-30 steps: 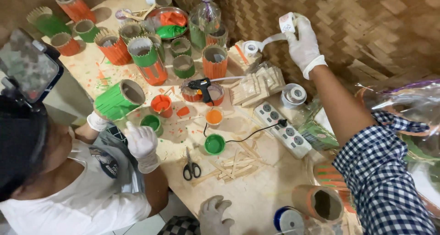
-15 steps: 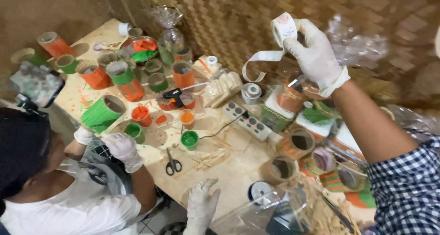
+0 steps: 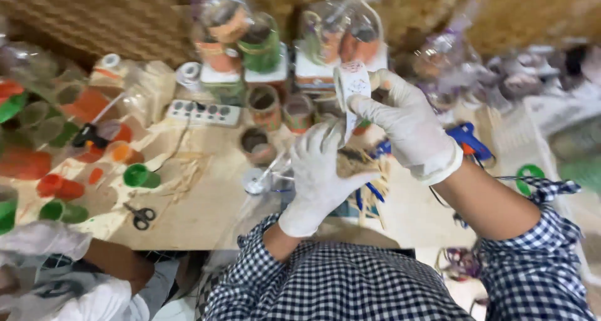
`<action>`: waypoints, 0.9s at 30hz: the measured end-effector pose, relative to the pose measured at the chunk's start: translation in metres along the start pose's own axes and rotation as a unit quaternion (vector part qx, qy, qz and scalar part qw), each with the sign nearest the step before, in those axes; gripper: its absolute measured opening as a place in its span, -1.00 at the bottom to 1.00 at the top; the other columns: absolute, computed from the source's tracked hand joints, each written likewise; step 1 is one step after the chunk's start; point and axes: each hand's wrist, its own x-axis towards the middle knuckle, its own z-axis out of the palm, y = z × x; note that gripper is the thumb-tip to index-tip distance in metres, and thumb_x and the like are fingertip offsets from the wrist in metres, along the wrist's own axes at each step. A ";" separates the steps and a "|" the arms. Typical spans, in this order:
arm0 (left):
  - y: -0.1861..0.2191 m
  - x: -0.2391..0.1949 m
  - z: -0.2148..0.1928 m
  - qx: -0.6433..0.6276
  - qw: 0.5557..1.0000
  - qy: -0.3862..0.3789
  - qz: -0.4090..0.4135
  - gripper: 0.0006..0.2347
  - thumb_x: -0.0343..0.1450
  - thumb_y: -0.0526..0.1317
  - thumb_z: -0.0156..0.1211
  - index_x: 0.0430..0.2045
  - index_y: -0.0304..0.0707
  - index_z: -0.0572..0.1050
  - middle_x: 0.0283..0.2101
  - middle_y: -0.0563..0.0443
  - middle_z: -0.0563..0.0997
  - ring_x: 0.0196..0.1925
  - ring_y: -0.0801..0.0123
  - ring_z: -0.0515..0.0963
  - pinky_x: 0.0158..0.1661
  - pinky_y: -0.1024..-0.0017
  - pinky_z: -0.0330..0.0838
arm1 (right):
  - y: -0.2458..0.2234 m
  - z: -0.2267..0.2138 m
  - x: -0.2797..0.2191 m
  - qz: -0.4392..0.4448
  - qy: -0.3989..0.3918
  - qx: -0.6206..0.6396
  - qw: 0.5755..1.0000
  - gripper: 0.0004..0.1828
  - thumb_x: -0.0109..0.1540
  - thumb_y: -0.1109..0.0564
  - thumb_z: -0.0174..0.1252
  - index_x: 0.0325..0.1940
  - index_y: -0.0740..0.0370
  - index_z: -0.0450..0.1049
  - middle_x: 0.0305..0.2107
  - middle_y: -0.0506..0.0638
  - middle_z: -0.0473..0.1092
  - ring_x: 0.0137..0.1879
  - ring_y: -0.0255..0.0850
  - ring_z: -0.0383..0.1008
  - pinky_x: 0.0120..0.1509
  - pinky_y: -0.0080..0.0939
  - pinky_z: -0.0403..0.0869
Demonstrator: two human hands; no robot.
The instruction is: Assembling decorative craft items using wooden sticks, a glue gun, and various materials on a workshop table.
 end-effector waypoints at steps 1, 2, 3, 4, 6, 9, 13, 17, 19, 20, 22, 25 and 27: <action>0.016 0.002 0.020 0.001 0.999 0.021 0.049 -0.26 0.07 0.29 0.47 0.05 -0.13 0.45 0.01 -0.15 0.48 0.05 -0.03 0.49 0.09 0.02 0.36 | 0.002 -0.015 -0.017 0.012 0.053 0.010 0.998 -0.76 0.19 0.22 0.38 -0.10 0.17 0.49 -0.29 -0.10 0.50 -0.15 -0.40 0.49 -0.04 -0.36 0.53; 0.030 0.008 0.041 0.003 0.994 0.047 0.100 -0.42 0.18 0.24 0.45 -0.11 -0.16 0.52 -0.14 -0.09 0.52 -0.15 0.04 0.55 -0.04 0.07 0.41 | 0.002 -0.029 -0.028 0.019 0.103 0.020 0.994 -0.76 0.17 0.21 0.44 -0.18 0.18 0.50 -0.34 -0.07 0.50 -0.19 -0.38 0.50 -0.09 -0.35 0.55; 0.033 -0.005 0.064 -0.012 0.994 0.033 0.108 -0.42 0.18 0.24 0.45 -0.11 -0.16 0.52 -0.14 -0.09 0.52 -0.15 0.04 0.55 -0.04 0.07 0.41 | 0.008 -0.045 -0.043 0.024 0.124 0.022 0.992 -0.76 0.17 0.21 0.44 -0.18 0.18 0.50 -0.34 -0.07 0.50 -0.19 -0.38 0.50 -0.09 -0.35 0.55; 0.034 -0.017 0.087 -0.064 0.991 0.018 0.118 -0.62 0.23 0.09 0.44 -0.20 -0.01 0.56 -0.17 0.10 0.54 -0.13 0.23 0.55 -0.06 0.20 0.36 | 0.014 -0.060 -0.057 0.017 0.166 0.029 0.985 -0.75 0.16 0.24 0.44 -0.18 0.17 0.49 -0.34 -0.09 0.49 -0.21 -0.39 0.51 -0.10 -0.36 0.56; 0.044 -0.035 0.110 -0.129 0.982 -0.006 0.135 -0.80 0.28 -0.06 0.44 -0.29 0.15 0.59 -0.21 0.29 0.56 -0.12 0.41 0.55 -0.08 0.33 0.30 | 0.029 -0.087 -0.083 0.010 0.226 0.035 0.974 -0.74 0.15 0.26 0.44 -0.18 0.16 0.49 -0.34 -0.11 0.48 -0.23 -0.39 0.51 -0.10 -0.37 0.57; 0.069 -0.039 0.103 -0.363 0.873 -0.325 -0.029 -0.78 0.38 -0.06 0.40 -0.67 0.07 0.51 -0.57 0.28 0.54 -0.46 0.58 0.50 -0.28 0.60 0.34 | 0.077 -0.135 -0.108 -0.012 0.308 0.011 0.951 -0.72 0.17 0.29 0.43 -0.21 0.17 0.42 -0.30 -0.13 0.43 -0.18 -0.42 0.46 -0.06 -0.39 0.54; 0.078 -0.083 0.126 -0.425 0.683 -0.560 -0.196 -0.65 0.29 -0.09 0.44 -0.19 -0.23 0.46 -0.10 -0.08 0.55 0.00 0.25 0.47 0.09 0.34 0.38 | 0.175 -0.197 -0.124 -0.009 0.407 -0.073 0.910 -0.66 0.22 0.21 0.45 -0.15 0.20 0.36 -0.30 -0.12 0.27 -0.17 -0.36 0.37 -0.04 -0.37 0.46; 0.108 -0.079 0.098 -0.350 0.615 -0.608 -0.360 -0.26 0.22 -0.05 0.47 0.24 -0.57 0.37 0.30 -0.52 0.42 0.40 -0.03 0.35 0.34 0.14 0.12 | 0.294 -0.246 -0.121 0.081 0.462 -0.149 0.871 -0.70 0.21 0.03 0.49 -0.23 0.17 0.49 -0.43 -0.04 0.39 -0.31 -0.28 0.49 -0.20 -0.33 0.51; 0.089 -0.097 0.117 -0.349 0.617 -0.601 -0.369 -0.30 0.22 -0.07 0.48 0.22 -0.53 0.41 0.28 -0.46 0.46 0.40 -0.04 0.36 0.34 0.15 0.15 | 0.335 -0.250 -0.113 0.122 0.442 -0.184 0.869 -0.70 0.18 0.00 0.48 -0.20 0.11 0.49 -0.37 -0.05 0.42 -0.23 -0.24 0.50 -0.10 -0.28 0.50; 0.079 -0.106 0.125 -0.352 0.619 -0.591 -0.378 -0.34 0.23 -0.09 0.49 0.19 -0.49 0.44 0.25 -0.41 0.50 0.39 -0.05 0.38 0.34 0.15 0.18 | 0.357 -0.250 -0.109 0.161 0.418 -0.221 0.866 -0.69 0.15 -0.02 0.48 -0.18 0.05 0.49 -0.31 -0.06 0.45 -0.15 -0.19 0.52 0.00 -0.24 0.49; 0.045 -0.130 0.146 -0.438 0.562 -0.535 -0.454 -0.49 0.24 -0.33 0.41 0.10 -0.53 0.48 0.08 -0.34 0.58 0.14 0.02 0.53 0.15 0.15 0.40 | 0.399 -0.250 -0.106 0.221 0.376 -0.276 0.857 -0.66 0.11 -0.06 0.47 -0.15 -0.04 0.49 -0.23 -0.08 0.49 -0.03 -0.13 0.54 0.15 -0.16 0.48; 0.024 -0.138 0.164 -0.530 0.474 -0.456 -0.536 -0.60 0.27 -0.55 0.31 0.03 -0.53 0.52 -0.20 -0.22 0.62 -0.20 0.06 0.70 -0.12 0.10 0.66 | 0.394 -0.233 -0.096 0.262 0.318 -0.368 0.833 -0.64 0.04 -0.04 0.45 -0.14 -0.12 0.50 -0.11 -0.08 0.53 0.07 0.03 0.56 0.27 -0.01 0.48; 0.027 -0.130 0.166 -0.541 0.451 -0.443 -0.554 -0.59 0.27 -0.54 0.28 0.04 -0.49 0.52 -0.30 -0.17 0.58 -0.29 0.04 0.71 -0.21 0.04 0.70 | 0.382 -0.223 -0.092 0.250 0.302 -0.405 0.826 -0.65 0.02 0.03 0.43 -0.16 -0.10 0.49 -0.09 -0.06 0.52 0.05 0.13 0.56 0.24 0.07 0.50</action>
